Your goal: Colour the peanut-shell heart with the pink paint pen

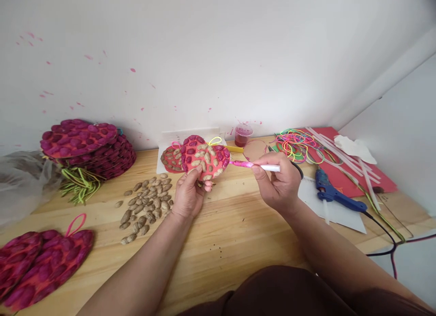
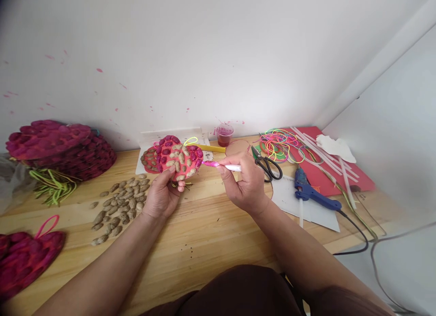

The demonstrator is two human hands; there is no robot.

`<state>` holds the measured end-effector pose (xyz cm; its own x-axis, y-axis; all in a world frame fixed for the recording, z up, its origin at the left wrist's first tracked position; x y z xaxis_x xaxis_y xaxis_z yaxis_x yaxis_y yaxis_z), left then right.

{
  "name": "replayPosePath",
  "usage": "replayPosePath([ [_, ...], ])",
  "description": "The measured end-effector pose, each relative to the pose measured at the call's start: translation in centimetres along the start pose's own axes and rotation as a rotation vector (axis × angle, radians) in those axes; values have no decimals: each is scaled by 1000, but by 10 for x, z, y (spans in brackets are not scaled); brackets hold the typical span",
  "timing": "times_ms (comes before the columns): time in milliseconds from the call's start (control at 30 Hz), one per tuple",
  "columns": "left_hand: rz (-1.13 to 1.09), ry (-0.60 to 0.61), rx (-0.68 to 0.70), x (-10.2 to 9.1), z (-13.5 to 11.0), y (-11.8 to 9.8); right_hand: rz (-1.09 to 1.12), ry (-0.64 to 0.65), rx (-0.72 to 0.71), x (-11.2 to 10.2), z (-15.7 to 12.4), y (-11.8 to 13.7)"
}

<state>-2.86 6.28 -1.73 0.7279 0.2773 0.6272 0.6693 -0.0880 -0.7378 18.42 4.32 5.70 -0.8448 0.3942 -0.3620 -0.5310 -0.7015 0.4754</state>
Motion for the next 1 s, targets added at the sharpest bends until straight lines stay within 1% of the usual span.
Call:
replayPosePath([
  [267, -10, -5, 10, -1, -1, 0, 42, 70, -42, 8, 0, 11],
  [500, -3, -9, 16, -1, -1, 1, 5, 16, -32, 6, -2, 5],
  [700, 21, -10, 33, 0, -2, 2, -8, 67, -146, 10, 1, 17],
  [833, 26, -16, 32, 0, -2, 3, -51, 89, -178, 11, 2, 18],
  [1000, 23, -34, 45, -1, -2, 3, -56, 45, -181, 9, 2, 13],
])
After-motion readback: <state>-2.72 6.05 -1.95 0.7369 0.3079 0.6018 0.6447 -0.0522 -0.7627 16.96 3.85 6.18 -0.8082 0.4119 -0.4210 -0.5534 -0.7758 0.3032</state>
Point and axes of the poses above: each hand's wrist, its own z-axis towards the middle knuckle, its own x-axis out of the palm, y = z × x, the point moved 4 cm from there along z, towards the middle knuckle, and after that the axes turned 2 degrees about x, right-handed, at the moved point
